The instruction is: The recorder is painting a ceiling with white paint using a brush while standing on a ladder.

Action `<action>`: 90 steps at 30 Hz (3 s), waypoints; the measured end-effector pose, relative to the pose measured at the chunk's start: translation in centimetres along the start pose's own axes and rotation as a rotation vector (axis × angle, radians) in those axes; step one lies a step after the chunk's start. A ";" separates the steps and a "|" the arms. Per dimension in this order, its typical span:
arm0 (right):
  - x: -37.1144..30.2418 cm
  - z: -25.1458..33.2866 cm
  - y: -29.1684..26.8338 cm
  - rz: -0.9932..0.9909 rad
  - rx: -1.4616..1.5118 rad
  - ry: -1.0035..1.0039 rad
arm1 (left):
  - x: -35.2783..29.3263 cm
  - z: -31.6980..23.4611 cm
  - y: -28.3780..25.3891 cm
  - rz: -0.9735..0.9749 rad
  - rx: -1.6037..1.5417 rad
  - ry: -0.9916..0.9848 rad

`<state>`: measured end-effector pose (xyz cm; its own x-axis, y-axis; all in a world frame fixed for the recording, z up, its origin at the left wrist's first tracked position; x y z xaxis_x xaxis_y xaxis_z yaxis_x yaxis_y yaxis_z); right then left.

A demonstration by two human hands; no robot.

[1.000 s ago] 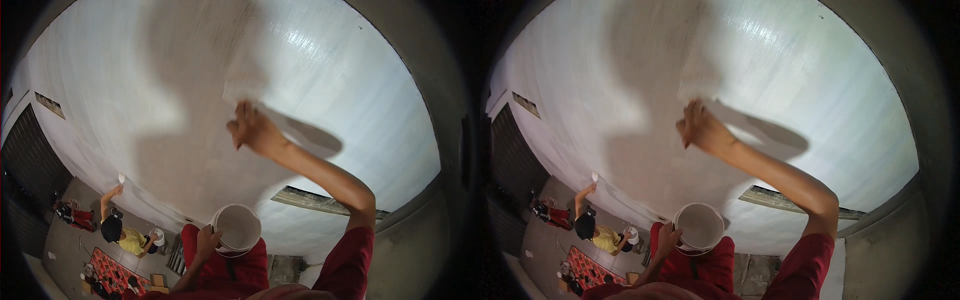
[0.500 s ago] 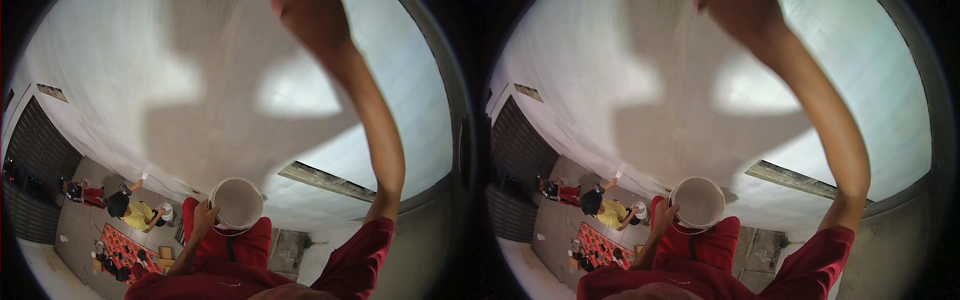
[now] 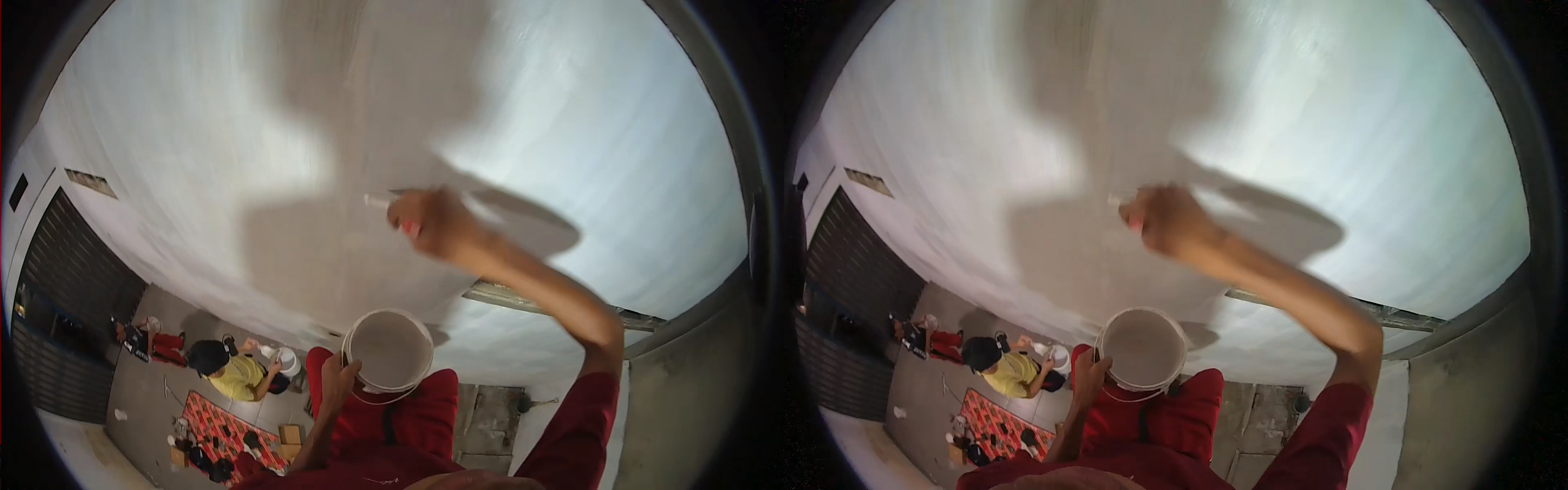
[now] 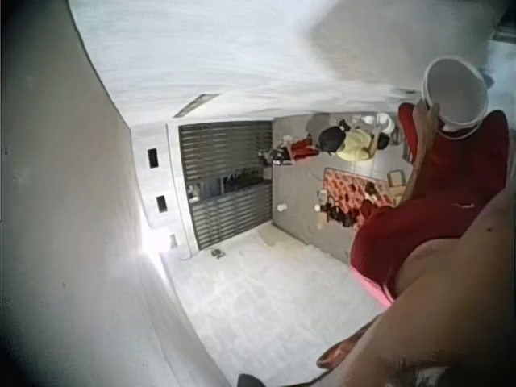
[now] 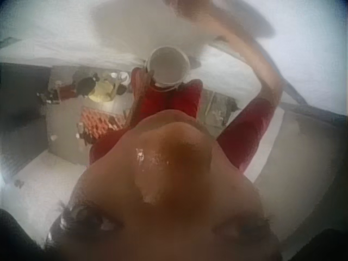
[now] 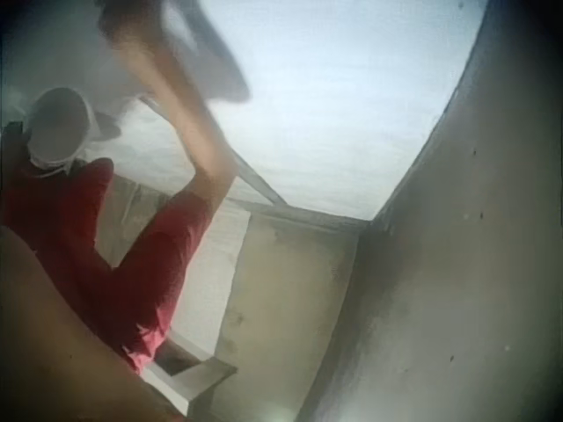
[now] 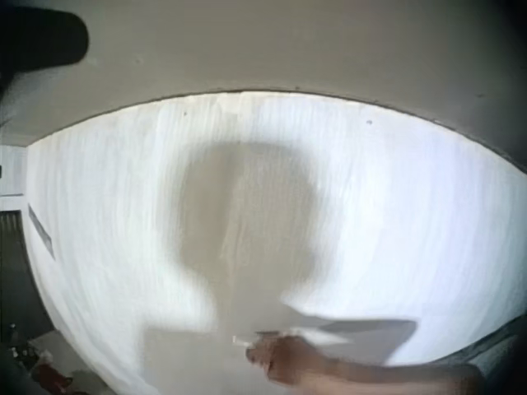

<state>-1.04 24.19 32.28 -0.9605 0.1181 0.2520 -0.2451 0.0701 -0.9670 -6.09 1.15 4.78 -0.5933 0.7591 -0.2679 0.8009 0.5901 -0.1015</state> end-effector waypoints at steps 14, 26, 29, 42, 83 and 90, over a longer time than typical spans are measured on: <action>6.5 1.7 -27.3 -0.593 -0.801 -0.287 | 0.6 -0.5 0.6 -0.015 0.102 0.082; -4.5 2.4 9.8 -0.220 -0.921 -0.219 | -0.3 -0.5 0.7 0.005 -0.021 -0.078; -6.1 2.9 12.7 -0.134 -0.536 -0.218 | 0.3 1.0 0.7 -0.012 -0.007 -0.008; -0.2 -0.4 -19.8 -0.219 0.023 0.177 | -0.3 -1.1 2.9 0.012 -0.032 -0.054; -9.7 1.1 -14.0 -0.938 -0.651 -0.034 | -0.9 3.9 3.7 -0.043 0.127 0.061; -5.0 -2.0 -17.1 -0.813 -0.724 0.056 | -1.9 4.1 4.8 -0.019 -0.060 -0.057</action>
<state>8.20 24.34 47.60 -0.5340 -0.1837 0.8253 -0.6509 0.7123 -0.2626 -0.80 1.43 0.88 -0.6014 0.7316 -0.3210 0.7822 0.6210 -0.0500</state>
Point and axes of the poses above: each hand's wrist, its own x-axis towards the middle knuckle, its own y-axis out of the palm, z = x × y, the point moved 3 cm from there along x, towards the middle knuckle, and after that the axes turned 3 degrees about -y, right-handed, at the moved point
